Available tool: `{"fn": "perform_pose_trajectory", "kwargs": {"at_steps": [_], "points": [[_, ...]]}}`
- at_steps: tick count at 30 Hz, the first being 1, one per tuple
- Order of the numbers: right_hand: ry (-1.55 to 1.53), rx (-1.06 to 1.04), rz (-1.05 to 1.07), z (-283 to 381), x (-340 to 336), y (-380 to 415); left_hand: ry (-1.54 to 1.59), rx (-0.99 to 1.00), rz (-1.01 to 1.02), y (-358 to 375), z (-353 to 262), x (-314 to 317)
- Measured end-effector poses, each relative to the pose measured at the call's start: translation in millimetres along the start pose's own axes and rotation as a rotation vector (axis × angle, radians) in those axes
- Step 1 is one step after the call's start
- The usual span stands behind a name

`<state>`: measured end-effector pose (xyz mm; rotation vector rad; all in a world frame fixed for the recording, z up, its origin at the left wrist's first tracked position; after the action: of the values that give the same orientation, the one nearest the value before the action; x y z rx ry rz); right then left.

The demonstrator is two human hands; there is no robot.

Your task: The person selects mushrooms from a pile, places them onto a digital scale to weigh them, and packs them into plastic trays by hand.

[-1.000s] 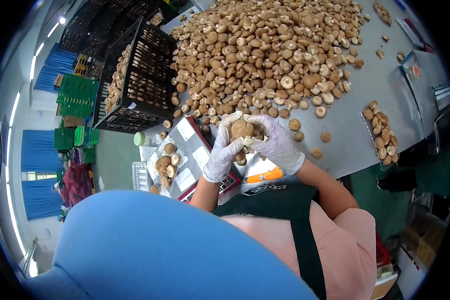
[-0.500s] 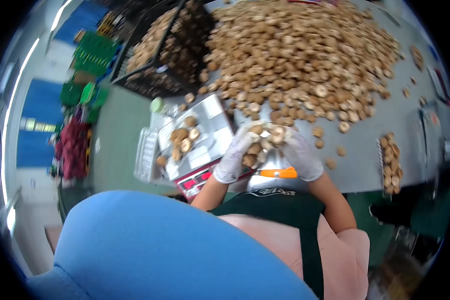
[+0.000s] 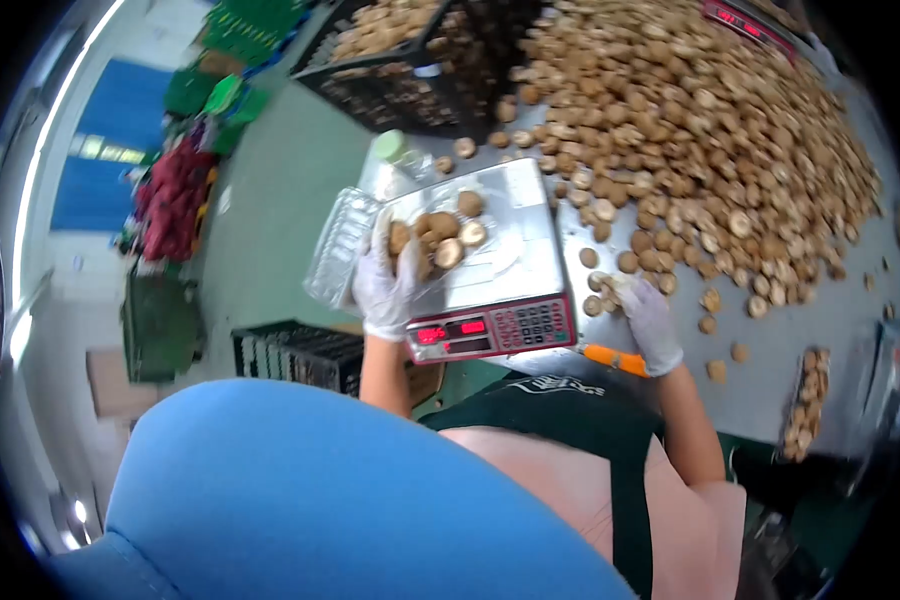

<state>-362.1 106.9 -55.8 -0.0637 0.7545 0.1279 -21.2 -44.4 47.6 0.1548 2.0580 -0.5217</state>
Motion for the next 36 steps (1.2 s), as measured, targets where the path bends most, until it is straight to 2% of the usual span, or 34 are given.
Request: {"fn": "perform_pose_trajectory", "kwargs": {"at_steps": [1,2,4,5,7,8,10,11,12,13,14,15,16,17,18,19,20,22,24,25,26,27,28,30,31,32,34,35,36], "points": [[0.131,-0.037,-0.055,-10.6,4.8,3.7,-0.151,0.017,0.115,0.1,13.9,6.2],[0.344,-0.174,-0.157,-8.1,0.7,9.7,-0.3,0.058,0.23,0.9,22.0,11.7],[0.271,-0.07,-0.126,-38.4,12.2,26.1,-0.233,-0.035,0.365,7.4,30.6,20.3],[0.291,0.004,-0.153,-25.2,-5.1,37.6,-0.24,-0.036,0.369,10.9,34.5,21.5],[-0.711,0.508,0.091,8.6,-39.0,53.4,-0.18,-0.026,0.32,11.9,22.6,17.9],[-0.711,0.529,0.064,1.5,-38.7,71.5,-0.108,-0.013,0.262,9.0,10.5,10.7],[-0.457,0.508,-0.035,-18.2,-39.2,112.2,0.02,0.124,0.073,9.3,29.0,27.1],[-0.843,0.693,-0.089,-23.8,-40.2,130.3,-0.028,0.262,0.025,7.4,36.9,35.3],[-0.851,0.698,-0.097,-25.4,-41.4,145.6,0.027,0.313,0.036,6.0,21.4,35.8],[-0.78,0.741,-0.207,-27.7,-42.2,161.5,0.081,0.364,0.05,4.7,6.0,36.1],[-0.707,0.782,-0.313,-31.6,-42.5,175.8,0.236,0.326,0.124,1.2,-45.4,33.5],[-0.716,0.784,-0.314,-39.6,-39.8,187.5,0.302,0.467,0.249,-3.6,-76.0,36.6],[-0.548,0.84,-0.403,-50.8,-35.9,197.8,0.164,0.552,0.258,5.8,-97.5,53.0],[-0.375,0.892,-0.488,-60.7,-30.5,205.6,0.154,0.735,0.195,13.9,-118.0,75.9],[-0.381,0.891,-0.491,-69.0,-23.6,209.3,0.146,0.694,0.468,18.5,-135.4,89.4],[-0.291,0.849,-0.614,-76.7,-17.8,212.1,0.028,0.765,0.573,23.3,-151.7,107.1],[-0.199,0.802,-0.736,-81.1,-13.4,214.9,-0.173,0.719,0.751,27.9,-164.5,122.6],[-0.162,0.75,-0.783,-81.5,-7.2,216.7,-0.305,0.691,0.81,34.5,-169.2,163.4],[-0.127,0.695,-0.828,-83.4,-2.2,215.4,-0.686,0.481,0.952,30.8,-169.7,199.1],[0.001,0.642,-0.86,-84.7,-0.4,213.8,-0.693,0.48,0.951,25.6,-172.3,209.0],[0.127,0.589,-0.889,-86.0,1.7,213.1,-0.718,0.393,1.032,21.2,-173.2,217.7],[0.127,0.583,-0.898,-88.3,3.9,211.3,-0.742,0.303,1.114,20.0,-174.9,219.3],[0.117,0.585,-0.901,-90.1,5.6,210.8,-0.753,0.303,1.115,21.4,-175.2,217.5],[0.149,0.61,-0.911,-91.5,9.3,204.0,-0.692,0.346,0.992,20.7,-178.2,209.9],[0.181,0.628,-0.879,-91.0,9.4,200.7,-0.655,0.426,0.83,25.8,-173.4,209.5],[0.173,0.629,-0.889,-91.6,10.5,195.9,-0.665,0.433,0.826,23.1,-174.5,212.2],[0.038,0.547,-0.935,-97.0,14.6,184.3,-0.558,0.315,0.979,15.6,-178.0,215.5],[-0.03,0.517,-0.938,-98.3,12.3,178.5,-0.469,0.403,0.851,16.4,-172.3,219.7],[-0.038,0.517,-0.942,-101.2,11.4,173.5,-0.478,0.405,0.851,18.7,-165.3,225.4]]}}
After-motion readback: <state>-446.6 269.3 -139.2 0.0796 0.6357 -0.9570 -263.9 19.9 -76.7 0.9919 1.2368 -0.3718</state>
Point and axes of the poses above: each hand's wrist, its own y-axis away from the middle knuckle, its own x-axis out of the palm, z = x × y, the point moved 1 cm from there along -y, towards the middle knuckle, and after that the axes turned 13 degrees about z, right-handed, at the moved point
